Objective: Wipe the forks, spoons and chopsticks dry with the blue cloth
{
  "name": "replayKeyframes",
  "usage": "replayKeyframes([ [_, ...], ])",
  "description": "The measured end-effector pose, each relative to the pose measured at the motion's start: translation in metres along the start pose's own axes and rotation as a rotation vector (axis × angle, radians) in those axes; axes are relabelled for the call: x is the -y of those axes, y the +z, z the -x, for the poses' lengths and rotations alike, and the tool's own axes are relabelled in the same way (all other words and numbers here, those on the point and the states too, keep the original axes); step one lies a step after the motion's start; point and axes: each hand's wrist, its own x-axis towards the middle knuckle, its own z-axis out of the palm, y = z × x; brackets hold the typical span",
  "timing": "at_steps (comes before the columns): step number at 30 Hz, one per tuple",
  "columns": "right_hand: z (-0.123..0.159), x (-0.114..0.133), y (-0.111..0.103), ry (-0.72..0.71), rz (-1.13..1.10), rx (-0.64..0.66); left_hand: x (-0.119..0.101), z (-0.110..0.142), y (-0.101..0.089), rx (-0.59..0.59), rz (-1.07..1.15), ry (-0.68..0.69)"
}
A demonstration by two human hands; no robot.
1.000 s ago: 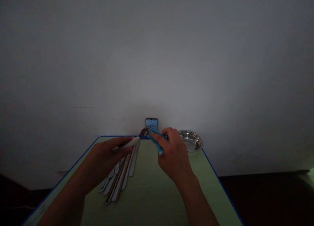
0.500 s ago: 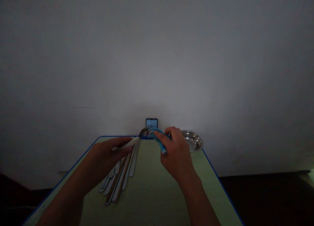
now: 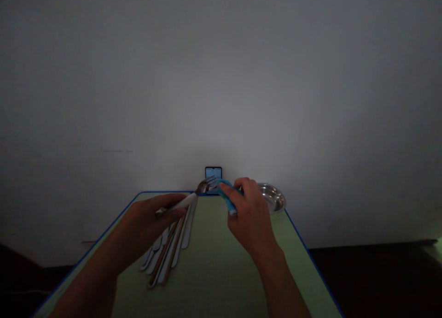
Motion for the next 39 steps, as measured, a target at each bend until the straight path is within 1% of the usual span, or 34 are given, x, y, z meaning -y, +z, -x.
replayKeyframes([
  [3,0.0,0.001,-0.001,-0.003,0.002,-0.02,0.001,-0.001,0.001,0.023,0.036,0.006],
  [6,0.0,0.002,-0.001,-0.036,-0.012,-0.034,0.0,-0.003,0.003,0.05,0.034,0.002],
  [10,0.0,0.004,-0.001,-0.095,-0.082,0.03,-0.004,-0.007,0.006,0.044,0.03,0.011],
  [14,-0.001,0.006,-0.003,-0.124,-0.115,0.073,-0.006,-0.008,0.007,0.038,0.045,0.021],
  [30,-0.001,0.005,-0.001,-0.113,-0.131,0.13,-0.008,-0.006,0.008,0.049,0.057,0.059],
  [39,0.0,0.004,0.0,-0.098,-0.116,0.144,-0.012,-0.006,0.007,0.063,0.033,0.04],
])
